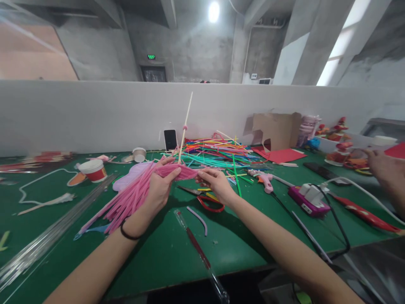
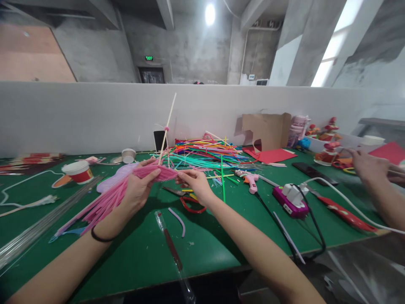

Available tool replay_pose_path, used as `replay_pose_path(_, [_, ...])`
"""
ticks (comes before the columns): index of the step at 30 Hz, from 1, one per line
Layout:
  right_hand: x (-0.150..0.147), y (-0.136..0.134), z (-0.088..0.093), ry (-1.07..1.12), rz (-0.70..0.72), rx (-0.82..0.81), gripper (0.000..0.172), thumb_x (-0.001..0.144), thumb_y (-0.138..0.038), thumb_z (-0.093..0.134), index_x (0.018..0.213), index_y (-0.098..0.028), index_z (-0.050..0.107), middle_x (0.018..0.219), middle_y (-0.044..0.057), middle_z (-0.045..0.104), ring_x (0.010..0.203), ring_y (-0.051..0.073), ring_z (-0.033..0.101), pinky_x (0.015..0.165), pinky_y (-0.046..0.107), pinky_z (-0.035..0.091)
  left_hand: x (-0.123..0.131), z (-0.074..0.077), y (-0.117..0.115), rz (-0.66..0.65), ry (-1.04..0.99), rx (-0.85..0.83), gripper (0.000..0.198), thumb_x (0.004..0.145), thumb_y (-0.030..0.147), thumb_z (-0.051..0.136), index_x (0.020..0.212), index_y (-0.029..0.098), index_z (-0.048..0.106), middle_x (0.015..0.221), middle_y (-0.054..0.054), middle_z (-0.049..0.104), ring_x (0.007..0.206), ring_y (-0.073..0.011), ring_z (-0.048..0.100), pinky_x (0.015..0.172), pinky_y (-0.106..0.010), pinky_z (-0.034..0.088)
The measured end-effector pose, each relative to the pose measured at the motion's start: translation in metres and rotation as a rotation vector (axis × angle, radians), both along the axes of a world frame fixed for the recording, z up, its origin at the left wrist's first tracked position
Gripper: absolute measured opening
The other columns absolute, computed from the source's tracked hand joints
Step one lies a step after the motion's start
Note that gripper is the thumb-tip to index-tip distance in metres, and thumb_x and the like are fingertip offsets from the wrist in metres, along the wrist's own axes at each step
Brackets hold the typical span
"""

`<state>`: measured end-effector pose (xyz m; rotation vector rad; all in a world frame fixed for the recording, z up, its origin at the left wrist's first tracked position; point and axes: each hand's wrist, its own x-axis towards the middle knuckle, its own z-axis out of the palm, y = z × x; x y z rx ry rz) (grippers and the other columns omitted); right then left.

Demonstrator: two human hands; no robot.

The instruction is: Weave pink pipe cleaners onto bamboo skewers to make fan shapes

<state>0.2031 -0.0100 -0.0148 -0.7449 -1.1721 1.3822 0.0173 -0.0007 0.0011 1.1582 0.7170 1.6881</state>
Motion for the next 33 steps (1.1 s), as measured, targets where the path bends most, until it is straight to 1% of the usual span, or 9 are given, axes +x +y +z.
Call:
replay_pose_path(5, [-0.004, 0.000, -0.004, -0.011, -0.023, 0.045, 0.036, 0.066, -0.049, 0.082, 0.084, -0.019, 0.072, 0.078, 0.002, 0.073, 0.073, 0.015, 0.068, 0.070, 0.027, 0.052, 0.012, -0.003, -0.009, -0.079, -0.064, -0.040, 0.050, 0.065, 0.020, 0.085, 0.111, 0.020, 0.065, 0.097, -0.003, 0.075, 0.090, -0.0189, 0.071, 0.086, -0.031, 0.055])
replay_pose_path(10, [-0.009, -0.003, -0.009, -0.077, -0.048, 0.059, 0.037, 0.069, -0.051, 0.079, 0.084, -0.019, 0.070, 0.077, 0.002, 0.072, 0.073, 0.016, 0.068, 0.066, 0.027, 0.051, 0.022, -0.009, -0.012, -0.052, -0.062, -0.039, 0.053, 0.063, 0.018, 0.086, 0.113, 0.021, 0.066, 0.098, -0.003, 0.076, 0.093, -0.0219, 0.071, 0.087, -0.035, 0.057])
replay_pose_path(12, [-0.008, -0.004, -0.010, -0.122, -0.061, 0.110, 0.036, 0.072, -0.051, 0.076, 0.085, -0.019, 0.070, 0.078, 0.003, 0.072, 0.075, 0.017, 0.068, 0.068, 0.027, 0.051, 0.021, -0.013, -0.010, -0.052, -0.047, -0.060, 0.045, 0.063, 0.019, 0.086, 0.105, 0.021, 0.070, 0.093, -0.003, 0.076, 0.089, -0.0219, 0.072, 0.085, -0.035, 0.058])
replay_pose_path(15, [-0.005, -0.004, -0.011, -0.256, -0.108, 0.254, 0.034, 0.078, -0.052, 0.070, 0.082, -0.019, 0.070, 0.076, 0.003, 0.071, 0.074, 0.017, 0.065, 0.070, 0.028, 0.050, 0.018, -0.019, -0.006, -0.066, 0.041, -0.121, 0.031, 0.064, 0.023, 0.086, 0.092, 0.019, 0.073, 0.087, -0.004, 0.076, 0.080, -0.0208, 0.071, 0.077, -0.033, 0.058])
replay_pose_path(18, [-0.004, -0.005, -0.011, -0.349, -0.149, 0.331, 0.034, 0.080, -0.053, 0.068, 0.080, -0.019, 0.070, 0.075, 0.003, 0.070, 0.072, 0.017, 0.064, 0.072, 0.030, 0.051, 0.016, -0.023, -0.004, -0.087, 0.131, -0.155, 0.025, 0.064, 0.028, 0.087, 0.083, 0.016, 0.074, 0.083, -0.006, 0.076, 0.074, -0.0206, 0.070, 0.070, -0.031, 0.057])
replay_pose_path(22, [-0.004, -0.005, -0.012, -0.301, -0.112, 0.294, 0.034, 0.077, -0.052, 0.070, 0.081, -0.019, 0.070, 0.076, 0.004, 0.071, 0.072, 0.018, 0.065, 0.072, 0.030, 0.051, 0.016, -0.023, -0.005, -0.060, 0.128, -0.124, 0.021, 0.063, 0.028, 0.087, 0.075, 0.017, 0.074, 0.079, -0.004, 0.075, 0.071, -0.0189, 0.069, 0.070, -0.031, 0.056])
replay_pose_path(27, [-0.004, -0.009, -0.010, -0.254, -0.087, 0.284, 0.032, 0.076, -0.050, 0.072, 0.082, -0.019, 0.071, 0.077, 0.003, 0.072, 0.075, 0.018, 0.066, 0.073, 0.030, 0.052, 0.016, -0.023, -0.007, -0.041, 0.117, -0.133, 0.018, 0.064, 0.026, 0.086, 0.077, 0.018, 0.076, 0.079, -0.004, 0.075, 0.071, -0.0202, 0.069, 0.070, -0.031, 0.056])
replay_pose_path(30, [-0.004, -0.011, -0.010, -0.250, -0.083, 0.275, 0.031, 0.076, -0.049, 0.073, 0.083, -0.019, 0.071, 0.075, 0.003, 0.072, 0.073, 0.018, 0.067, 0.072, 0.030, 0.052, 0.015, -0.023, -0.007, -0.034, 0.126, -0.143, 0.018, 0.064, 0.027, 0.086, 0.076, 0.018, 0.076, 0.078, -0.004, 0.074, 0.070, -0.0195, 0.068, 0.067, -0.029, 0.056])
replay_pose_path(33, [-0.004, -0.011, -0.010, -0.237, -0.090, 0.256, 0.031, 0.076, -0.049, 0.073, 0.082, -0.019, 0.071, 0.073, 0.003, 0.072, 0.071, 0.018, 0.067, 0.070, 0.030, 0.052, 0.015, -0.022, -0.008, -0.019, 0.138, -0.127, 0.019, 0.064, 0.028, 0.086, 0.076, 0.018, 0.076, 0.079, -0.004, 0.074, 0.071, -0.0190, 0.067, 0.068, -0.028, 0.056])
